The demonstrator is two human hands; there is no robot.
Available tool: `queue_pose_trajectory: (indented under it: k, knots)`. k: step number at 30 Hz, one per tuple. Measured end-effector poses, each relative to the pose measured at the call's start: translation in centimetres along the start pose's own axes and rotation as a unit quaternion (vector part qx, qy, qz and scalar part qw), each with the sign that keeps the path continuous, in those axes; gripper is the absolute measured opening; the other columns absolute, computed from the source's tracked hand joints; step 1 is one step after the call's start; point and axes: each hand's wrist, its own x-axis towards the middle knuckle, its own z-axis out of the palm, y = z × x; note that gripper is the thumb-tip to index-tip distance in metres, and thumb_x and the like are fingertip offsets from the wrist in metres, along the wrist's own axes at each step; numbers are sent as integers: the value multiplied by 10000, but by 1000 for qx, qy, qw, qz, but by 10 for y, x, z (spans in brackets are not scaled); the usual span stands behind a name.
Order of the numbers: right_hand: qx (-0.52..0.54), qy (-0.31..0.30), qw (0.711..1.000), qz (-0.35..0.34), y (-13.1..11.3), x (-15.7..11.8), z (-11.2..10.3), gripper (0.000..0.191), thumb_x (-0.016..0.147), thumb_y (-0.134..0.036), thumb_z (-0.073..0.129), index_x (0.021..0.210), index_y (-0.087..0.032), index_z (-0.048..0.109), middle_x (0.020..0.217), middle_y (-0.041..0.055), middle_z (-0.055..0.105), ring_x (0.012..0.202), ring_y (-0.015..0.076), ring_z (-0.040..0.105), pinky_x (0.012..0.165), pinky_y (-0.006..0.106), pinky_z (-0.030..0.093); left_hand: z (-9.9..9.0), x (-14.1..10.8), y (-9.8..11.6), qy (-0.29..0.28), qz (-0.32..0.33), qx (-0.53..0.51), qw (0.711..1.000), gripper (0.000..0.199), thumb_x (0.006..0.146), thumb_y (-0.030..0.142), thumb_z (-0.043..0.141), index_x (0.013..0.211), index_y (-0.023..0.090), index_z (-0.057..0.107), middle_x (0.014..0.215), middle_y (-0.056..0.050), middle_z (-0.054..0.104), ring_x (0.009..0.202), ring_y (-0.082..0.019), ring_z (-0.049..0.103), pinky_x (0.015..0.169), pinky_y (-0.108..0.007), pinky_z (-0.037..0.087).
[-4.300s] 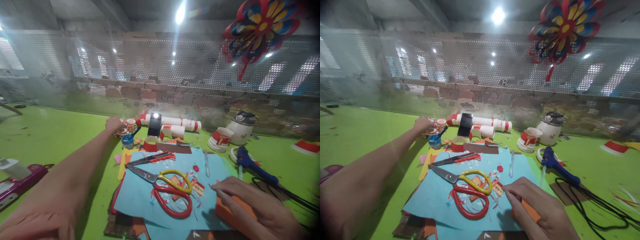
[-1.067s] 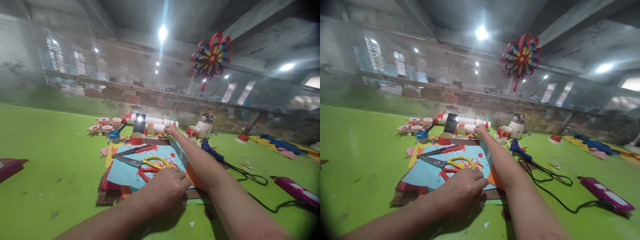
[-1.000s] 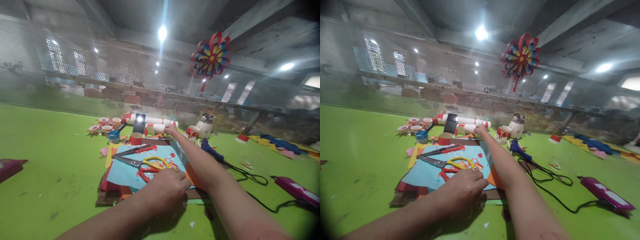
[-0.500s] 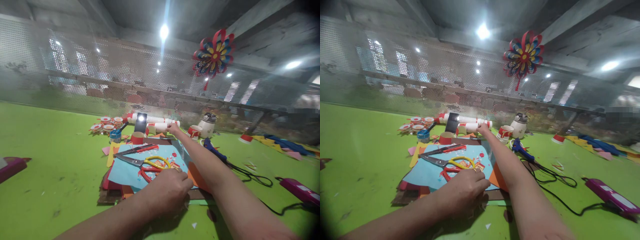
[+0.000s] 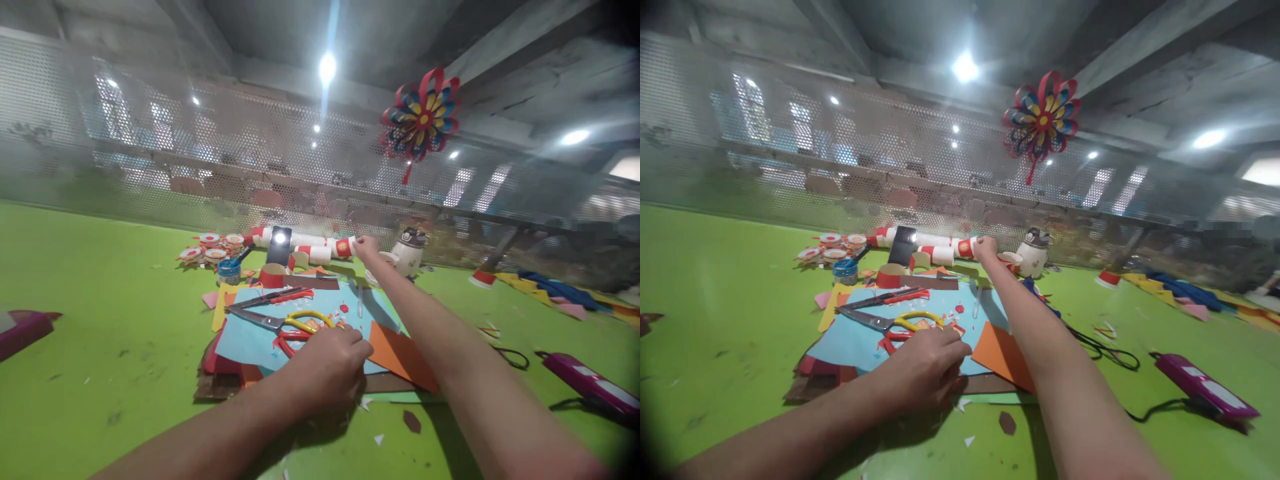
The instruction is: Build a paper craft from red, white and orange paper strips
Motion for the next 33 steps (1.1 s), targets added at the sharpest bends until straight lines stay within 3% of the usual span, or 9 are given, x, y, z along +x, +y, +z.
queue_pose_trajectory:
  k: [6, 9, 13, 16, 19, 22, 25, 27, 33]
  knots:
    - [168, -32, 984, 55, -9, -31, -42, 323, 914, -319, 558, 1195, -158, 553, 1196, 88, 579, 1005, 212, 604, 835, 414, 525, 10, 1, -9, 107, -89, -154, 978, 200, 803, 151, 494, 944, 182, 632, 886, -79, 661, 796, -212, 589, 718, -345, 459]
    - [284, -93, 953, 53, -17, -70, -59, 256, 904, -322, 572, 1073, -131, 594, 1033, 68, 640, 876, 176, 638, 767, 371, 543, 12, 6, -23, 216, -237, -360, 876, 250, 775, 214, 586, 1017, 187, 642, 831, -58, 670, 781, -209, 602, 783, -375, 473]
    - [418, -172, 892, 24, -26, -129, -79, 299, 696, -397, 760, 754, -155, 593, 737, 18, 663, 714, 172, 657, 735, 361, 544, 4, 13, -42, 285, -322, -425, 796, 497, 806, 380, 573, 1209, 94, 518, 1031, -175, 621, 960, -286, 599, 721, -396, 519]
    - [483, -200, 853, 5, -29, -159, -89, 384, 582, -451, 814, 738, -173, 598, 722, 9, 666, 696, 175, 654, 729, 373, 539, -6, 13, -44, 299, -330, -476, 759, 688, 795, 443, 594, 1346, 94, 373, 1167, -215, 574, 1025, -300, 600, 719, -385, 542]
    - [513, -202, 835, -9, -28, -175, -91, 384, 580, -455, 812, 744, -176, 606, 724, 5, 668, 686, 167, 645, 724, 373, 534, -13, 12, -39, 296, -246, -539, 749, 756, 735, 360, 677, 1388, 163, 349, 1243, -172, 570, 1108, -300, 573, 809, -383, 527]
    - [514, -189, 836, -26, -23, -183, -89, 337, 618, -429, 797, 736, -176, 609, 711, -9, 661, 669, 143, 626, 716, 342, 523, -13, 11, -34, 292, -197, -533, 769, 811, 686, 322, 730, 1397, 187, 366, 1252, -152, 576, 1134, -320, 552, 839, -405, 507]
    - [498, -194, 844, -47, -21, -191, -86, 296, 627, -380, 802, 735, -165, 630, 687, -9, 652, 645, 130, 603, 694, 307, 501, -9, 12, -32, 292, -256, -426, 817, 720, 686, 376, 743, 1325, 171, 483, 1088, -127, 642, 995, -302, 608, 799, -409, 505]
    - [480, -201, 851, -67, -21, -194, -86, 272, 655, -374, 780, 749, -156, 647, 691, 3, 652, 649, 131, 595, 692, 303, 492, -10, 12, -34, 311, -280, -392, 819, 604, 691, 399, 739, 1220, 160, 571, 934, -94, 663, 882, -269, 629, 759, -396, 512]
    - [323, -104, 931, -139, -13, -187, -77, 224, 719, -360, 656, 803, -155, 622, 672, 9, 613, 589, 128, 551, 602, 301, 473, -33, 13, -61, 468, -235, -504, 687, 397, 678, 364, 750, 963, 162, 561, 940, -60, 644, 820, -206, 653, 699, -365, 564]
